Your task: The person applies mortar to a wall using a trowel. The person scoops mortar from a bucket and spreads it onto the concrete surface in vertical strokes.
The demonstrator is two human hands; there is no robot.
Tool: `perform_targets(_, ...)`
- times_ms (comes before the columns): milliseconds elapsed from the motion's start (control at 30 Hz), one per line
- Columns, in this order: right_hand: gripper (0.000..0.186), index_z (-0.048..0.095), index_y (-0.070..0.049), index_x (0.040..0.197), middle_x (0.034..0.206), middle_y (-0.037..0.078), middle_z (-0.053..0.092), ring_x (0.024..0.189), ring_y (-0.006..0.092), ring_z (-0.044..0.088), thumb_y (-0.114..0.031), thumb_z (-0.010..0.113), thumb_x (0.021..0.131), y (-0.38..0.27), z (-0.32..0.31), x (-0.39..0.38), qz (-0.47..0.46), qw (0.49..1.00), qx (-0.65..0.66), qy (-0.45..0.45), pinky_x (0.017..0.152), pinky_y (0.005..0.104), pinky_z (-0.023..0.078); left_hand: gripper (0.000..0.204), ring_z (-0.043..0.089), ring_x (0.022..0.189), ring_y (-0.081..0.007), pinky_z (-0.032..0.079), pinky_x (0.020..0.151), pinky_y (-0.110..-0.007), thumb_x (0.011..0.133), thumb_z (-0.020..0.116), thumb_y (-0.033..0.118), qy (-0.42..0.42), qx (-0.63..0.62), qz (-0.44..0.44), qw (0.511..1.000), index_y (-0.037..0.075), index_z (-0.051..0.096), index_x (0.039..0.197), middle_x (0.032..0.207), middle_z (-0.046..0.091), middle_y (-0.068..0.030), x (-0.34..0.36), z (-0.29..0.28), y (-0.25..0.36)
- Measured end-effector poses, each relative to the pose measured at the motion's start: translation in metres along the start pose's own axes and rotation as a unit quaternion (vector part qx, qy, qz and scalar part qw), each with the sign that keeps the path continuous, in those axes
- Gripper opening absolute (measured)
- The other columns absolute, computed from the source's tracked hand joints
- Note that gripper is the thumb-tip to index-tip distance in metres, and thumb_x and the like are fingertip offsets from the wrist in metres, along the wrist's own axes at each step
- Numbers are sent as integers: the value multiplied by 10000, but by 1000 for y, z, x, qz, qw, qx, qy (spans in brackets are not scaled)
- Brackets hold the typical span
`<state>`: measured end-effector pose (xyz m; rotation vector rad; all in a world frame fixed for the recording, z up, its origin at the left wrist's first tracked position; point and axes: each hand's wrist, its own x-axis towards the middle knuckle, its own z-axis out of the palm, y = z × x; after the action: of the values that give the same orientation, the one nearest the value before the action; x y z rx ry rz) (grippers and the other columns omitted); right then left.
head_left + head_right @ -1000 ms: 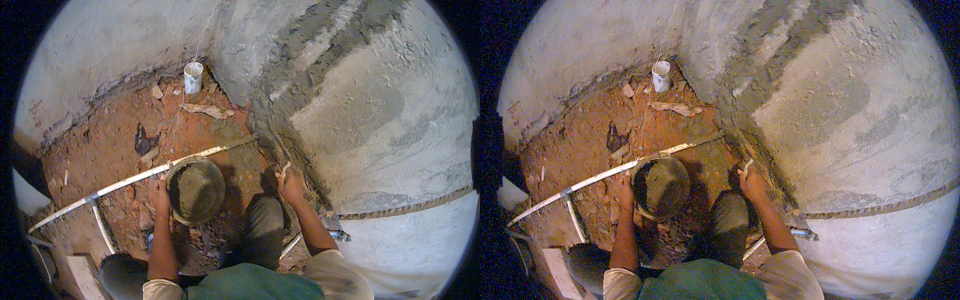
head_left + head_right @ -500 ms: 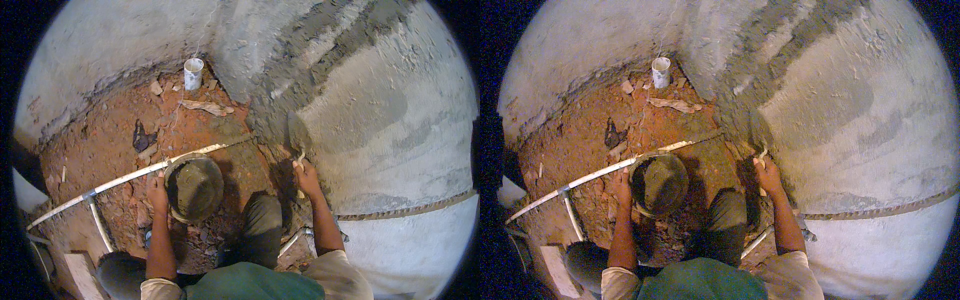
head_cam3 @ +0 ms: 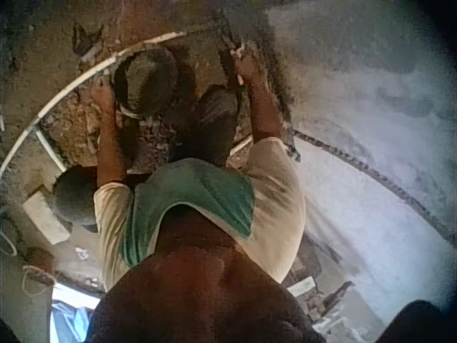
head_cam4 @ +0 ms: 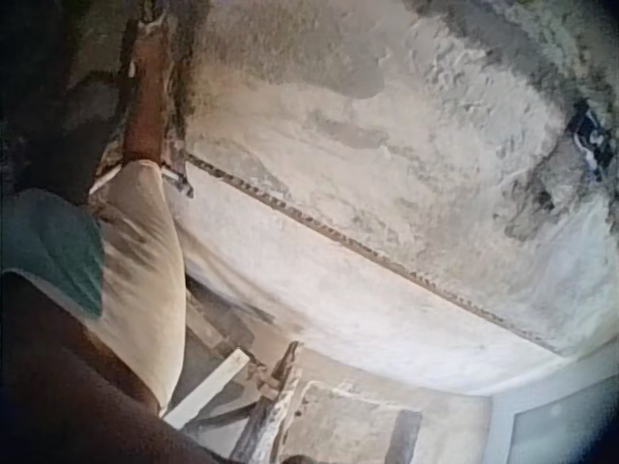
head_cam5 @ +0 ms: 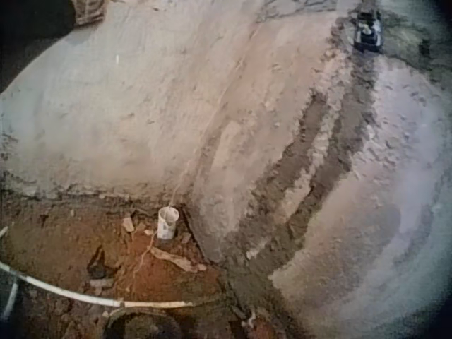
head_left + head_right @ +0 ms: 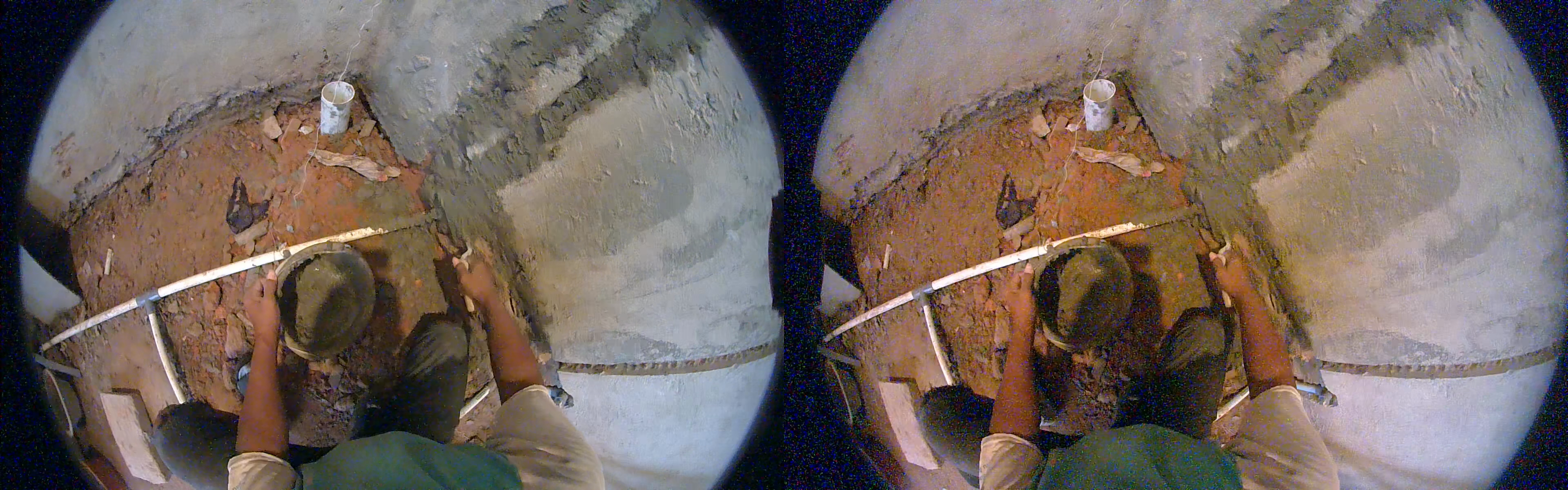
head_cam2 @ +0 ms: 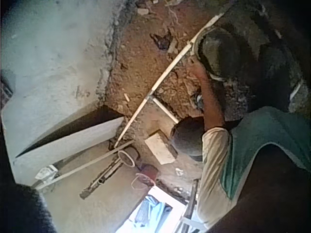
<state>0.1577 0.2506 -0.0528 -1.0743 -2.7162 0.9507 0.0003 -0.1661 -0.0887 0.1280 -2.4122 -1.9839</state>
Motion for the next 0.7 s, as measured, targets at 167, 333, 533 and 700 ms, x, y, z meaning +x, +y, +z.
perform_targets(167, 471, 569, 30, 1013, 885, 247, 612, 831, 424, 585, -411, 541, 847, -4, -25, -37, -89, 979, -157, 91, 728, 420, 462, 380, 319, 565, -75, 270, 513, -254, 854, 589, 230, -2, -1, -1, 1000, 47, 413, 570, 570, 374, 43, -4, -2, 16)
perform_targets(333, 453, 568, 31, 936, 826, 258, 594, 804, 435, 570, -412, 542, 845, -27, -58, -98, -14, 988, -114, 106, 693, 425, 452, 383, 323, 564, -77, 274, 506, -261, 854, 585, 228, 13, 2, -21, 1000, 41, 407, 572, 567, 376, 37, -2, -3, 3)
perform_targets(533, 458, 567, 36, 875, 774, 268, 587, 738, 428, 578, -420, 522, 849, -33, -14, -65, -26, 982, -186, -2, 646, 459, 450, 393, 328, 562, -89, 286, 507, -276, 857, 579, 233, 4, 40, -25, 999, 35, 401, 568, 564, 373, 22, -4, -6, 11)
perform_targets(700, 479, 582, 32, 857, 771, 274, 590, 756, 435, 579, -441, 505, 846, -13, 21, 15, -1, 975, -220, -30, 658, 479, 454, 397, 321, 551, -98, 282, 499, -289, 855, 579, 235, 7, 73, 26, 997, 23, 398, 573, 551, 355, 8, -1, 2, 8)
